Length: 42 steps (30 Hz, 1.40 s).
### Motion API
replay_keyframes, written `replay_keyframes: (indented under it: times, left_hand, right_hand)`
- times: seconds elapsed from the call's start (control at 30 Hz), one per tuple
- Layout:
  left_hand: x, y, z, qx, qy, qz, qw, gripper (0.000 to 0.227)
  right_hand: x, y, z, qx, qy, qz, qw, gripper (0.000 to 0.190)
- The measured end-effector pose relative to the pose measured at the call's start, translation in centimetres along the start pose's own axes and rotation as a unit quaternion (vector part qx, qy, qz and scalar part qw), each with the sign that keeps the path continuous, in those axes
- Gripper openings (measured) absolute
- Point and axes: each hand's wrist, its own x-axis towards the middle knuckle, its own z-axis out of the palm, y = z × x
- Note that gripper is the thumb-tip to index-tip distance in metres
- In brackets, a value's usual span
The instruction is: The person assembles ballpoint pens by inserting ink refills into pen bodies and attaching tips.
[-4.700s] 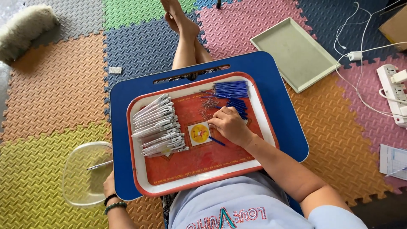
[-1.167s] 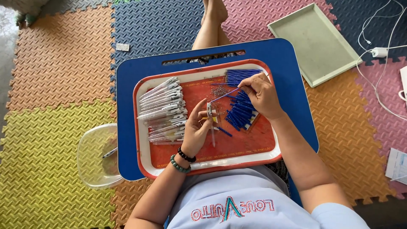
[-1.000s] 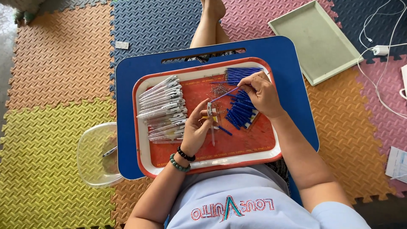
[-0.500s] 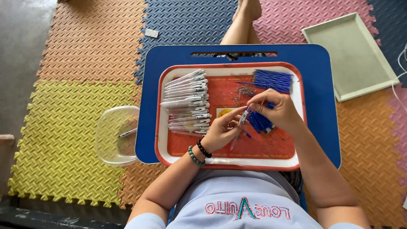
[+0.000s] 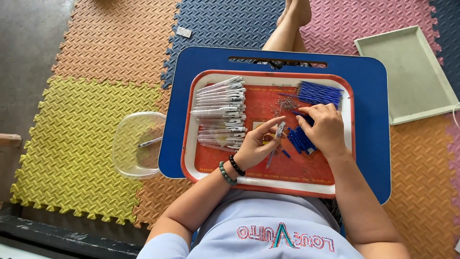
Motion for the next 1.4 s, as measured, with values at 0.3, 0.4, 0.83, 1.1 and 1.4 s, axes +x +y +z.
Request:
replay_keyframes:
  times: [0.3,0.4,0.83,1.1,1.4]
  left_hand:
    - [0.0,-0.6,-0.3,0.049,0.021,-0.030,0.998,0.066]
    - [0.0,-0.1,-0.1,0.041,0.026,-0.034,0.998,0.067]
    - [-0.2,-0.8,-0.5,0.089,0.006,-0.065,0.994,0.069]
    - [-0.3,0.3,0.4,0.073,0.002,-0.051,0.996,0.070]
    - [0.0,-0.1,-0.1,0.064,-0.014,-0.075,0.995,0.066]
  right_hand:
    - [0.6,-1.0,-1.3,0.093,0.014,-0.011,0.996,0.010]
    - [1.7,-2.9,-3.8,0.233,0.035,-0.045,0.971,0.004]
    - [1.3,-4.6,-5.2,0.400,-0.032,-0.027,0.916,0.013]
    - [1.5,-5.1,-5.8,0.428,-0.042,0.014,0.903,0.013]
    - [1.5,-5.0,-6.2,0.509,-0.046,0.075,0.856,0.021]
